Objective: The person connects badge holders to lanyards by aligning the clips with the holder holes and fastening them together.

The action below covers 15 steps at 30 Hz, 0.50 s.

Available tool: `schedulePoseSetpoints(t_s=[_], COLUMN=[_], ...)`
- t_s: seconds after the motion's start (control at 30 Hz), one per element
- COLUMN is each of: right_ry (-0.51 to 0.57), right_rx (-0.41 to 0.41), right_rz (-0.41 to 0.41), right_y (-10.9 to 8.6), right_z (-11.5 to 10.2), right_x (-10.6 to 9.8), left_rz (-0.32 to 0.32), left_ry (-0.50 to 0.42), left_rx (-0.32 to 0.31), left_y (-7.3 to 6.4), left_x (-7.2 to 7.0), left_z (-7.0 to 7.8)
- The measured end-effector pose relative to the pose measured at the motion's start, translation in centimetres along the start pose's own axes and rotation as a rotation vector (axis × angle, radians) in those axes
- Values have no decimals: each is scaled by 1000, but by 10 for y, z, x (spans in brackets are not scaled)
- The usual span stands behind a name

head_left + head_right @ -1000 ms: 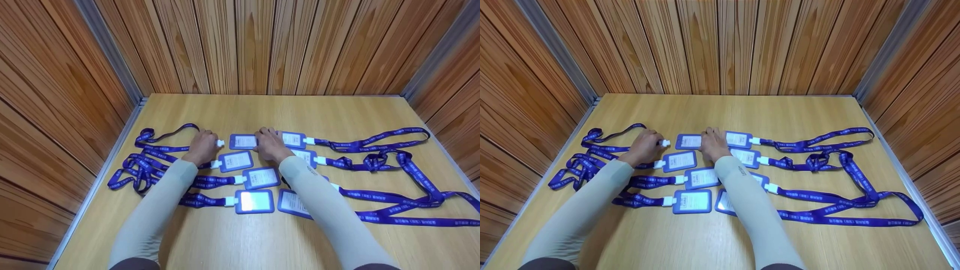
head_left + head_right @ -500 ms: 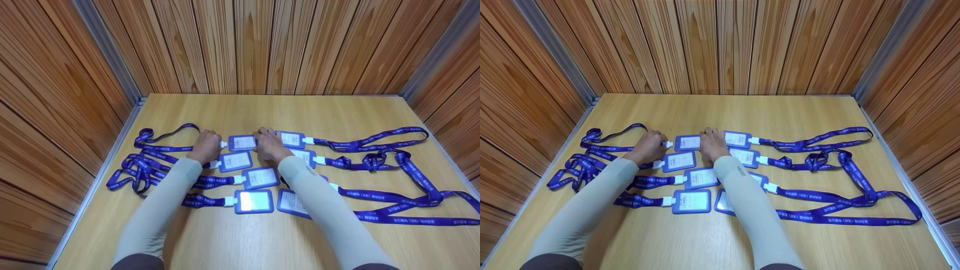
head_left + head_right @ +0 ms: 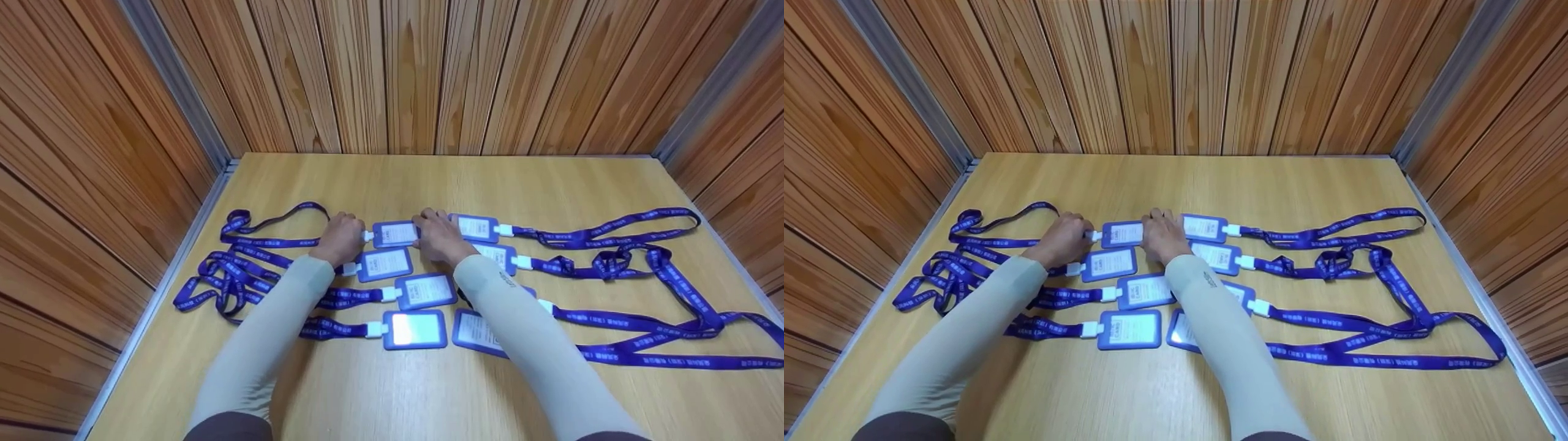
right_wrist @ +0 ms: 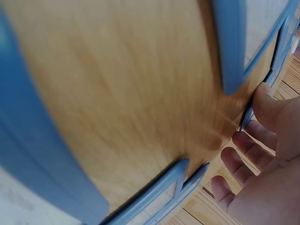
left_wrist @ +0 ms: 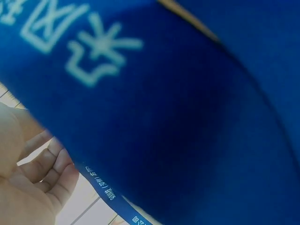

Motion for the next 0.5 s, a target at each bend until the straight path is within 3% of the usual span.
schedulePoseSetpoints(t_s=[0.23,0.5], right_ry=[3,-11], right_rx=[-3,9], right_rz=[7,-21], right_y=[-1,0], right_z=[-1,-1], right_x=[0,0], left_rz=[-22,17], left_ry=[-51,-21], left_rx=[-9,48], left_y=[2,4], left_x=[0,3], left_z=[1,3])
Point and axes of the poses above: each hand's wrist, its own y-axis towards the middle knuckle, its own x-axis out of the palm, z = x × y, the point moved 2 cm from there along y, towards the middle knuckle, and after that the axes turned 9 degrees about y, right-handed, at the moved point
